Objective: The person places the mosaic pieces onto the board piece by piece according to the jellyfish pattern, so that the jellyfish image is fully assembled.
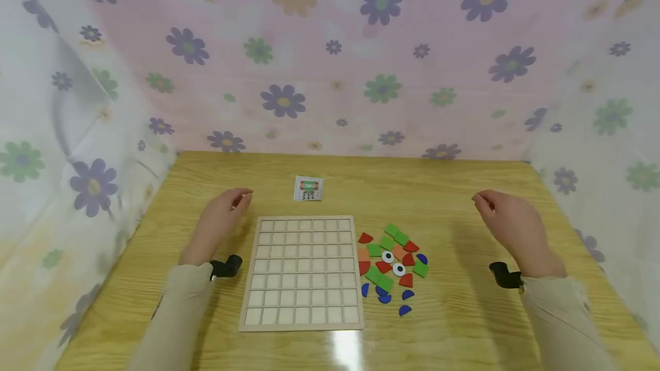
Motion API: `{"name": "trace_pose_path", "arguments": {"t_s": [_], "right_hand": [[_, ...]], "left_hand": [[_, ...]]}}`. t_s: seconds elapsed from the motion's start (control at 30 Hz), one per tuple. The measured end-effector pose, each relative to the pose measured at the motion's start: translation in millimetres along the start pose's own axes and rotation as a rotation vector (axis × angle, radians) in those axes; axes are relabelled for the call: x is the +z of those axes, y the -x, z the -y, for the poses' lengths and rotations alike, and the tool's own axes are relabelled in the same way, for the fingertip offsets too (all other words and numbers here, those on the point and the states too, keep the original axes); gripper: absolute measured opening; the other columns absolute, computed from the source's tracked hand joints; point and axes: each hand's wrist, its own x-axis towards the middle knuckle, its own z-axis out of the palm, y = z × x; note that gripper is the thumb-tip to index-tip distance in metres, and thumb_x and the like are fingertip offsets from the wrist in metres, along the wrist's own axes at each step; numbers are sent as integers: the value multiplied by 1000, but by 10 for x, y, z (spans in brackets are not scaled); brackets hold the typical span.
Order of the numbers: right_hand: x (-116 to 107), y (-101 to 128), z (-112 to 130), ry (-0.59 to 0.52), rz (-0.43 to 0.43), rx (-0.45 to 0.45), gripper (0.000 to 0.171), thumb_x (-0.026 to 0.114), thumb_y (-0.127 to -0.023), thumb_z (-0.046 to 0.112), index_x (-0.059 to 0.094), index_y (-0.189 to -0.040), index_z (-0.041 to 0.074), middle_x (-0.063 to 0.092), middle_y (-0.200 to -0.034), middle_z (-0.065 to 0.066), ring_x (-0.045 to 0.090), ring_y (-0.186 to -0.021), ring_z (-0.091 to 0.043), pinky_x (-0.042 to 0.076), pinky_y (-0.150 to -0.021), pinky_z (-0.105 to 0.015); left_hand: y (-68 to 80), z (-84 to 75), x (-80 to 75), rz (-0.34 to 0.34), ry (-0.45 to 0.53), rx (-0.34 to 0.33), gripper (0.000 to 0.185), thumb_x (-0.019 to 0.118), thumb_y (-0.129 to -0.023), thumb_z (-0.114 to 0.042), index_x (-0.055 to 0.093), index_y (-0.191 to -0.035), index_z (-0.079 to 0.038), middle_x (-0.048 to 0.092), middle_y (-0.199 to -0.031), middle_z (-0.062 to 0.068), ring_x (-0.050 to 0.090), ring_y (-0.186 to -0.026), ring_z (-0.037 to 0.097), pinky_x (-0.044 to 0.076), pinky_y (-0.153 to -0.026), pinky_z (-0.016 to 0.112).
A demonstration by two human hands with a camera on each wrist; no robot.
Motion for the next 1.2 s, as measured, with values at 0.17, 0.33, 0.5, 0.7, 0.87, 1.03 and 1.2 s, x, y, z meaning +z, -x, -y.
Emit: {"name": "trace_pose_path", "arguments": {"t_s": [0.17,0.33,0.5,0.7,0.87,1.03,1.2], "right_hand": [[294,-19,62,-109,67,-7,31,43,-94,32,62,-96,9,62,-76,-2,52,-58,-12,38,-49,-30],[640,-26,173,-264,186,36,38,42,-93,37,59,-109,8,64,-88,-7,57,-71,-17,44,-59,-33],[911,-60,293,-335,271,75,40,45,-92,38,57,-114,7,61,-100,-11,56,-85,-24,44,-72,-41],[1143,-155,461,-431,331,85,44,52,-88,42,55,-119,11,59,-106,-10,55,-91,-25,45,-74,-40],[1216,-211,529,-434,363,68,43,62,-82,36,56,-116,11,57,-103,-9,53,-90,-24,43,-76,-41],[1271,-254,583,-418,405,37,37,66,-80,29,59,-110,9,56,-102,-9,51,-91,-24,41,-78,-42],[1244,-284,603,-419,396,56,34,66,-81,27,59,-109,9,56,-101,-10,51,-89,-24,42,-78,-42]], "left_hand": [[167,97,152,27,44,-106,50,37,-92,-47,50,-125,-12,56,-102,6,52,-84,21,41,-68,36],[293,128,284,49,54,-195,46,39,-93,-42,48,-127,-12,56,-95,5,48,-72,19,37,-61,32],[340,48,363,42,65,-228,44,41,-93,-37,48,-127,-11,54,-90,4,47,-71,19,36,-63,33],[358,-5,405,76,54,-271,41,48,-91,-30,50,-126,-9,56,-87,2,49,-68,16,38,-64,32],[331,-50,407,171,65,-244,45,59,-84,-20,47,-126,-7,54,-72,2,50,-55,14,39,-55,29],[342,-81,384,217,114,-253,47,60,-84,-17,45,-127,-7,53,-70,3,52,-52,16,40,-51,28],[315,-6,427,217,189,-255,44,57,-87,-19,44,-127,-11,54,-66,5,54,-51,18,42,-54,29]]}}
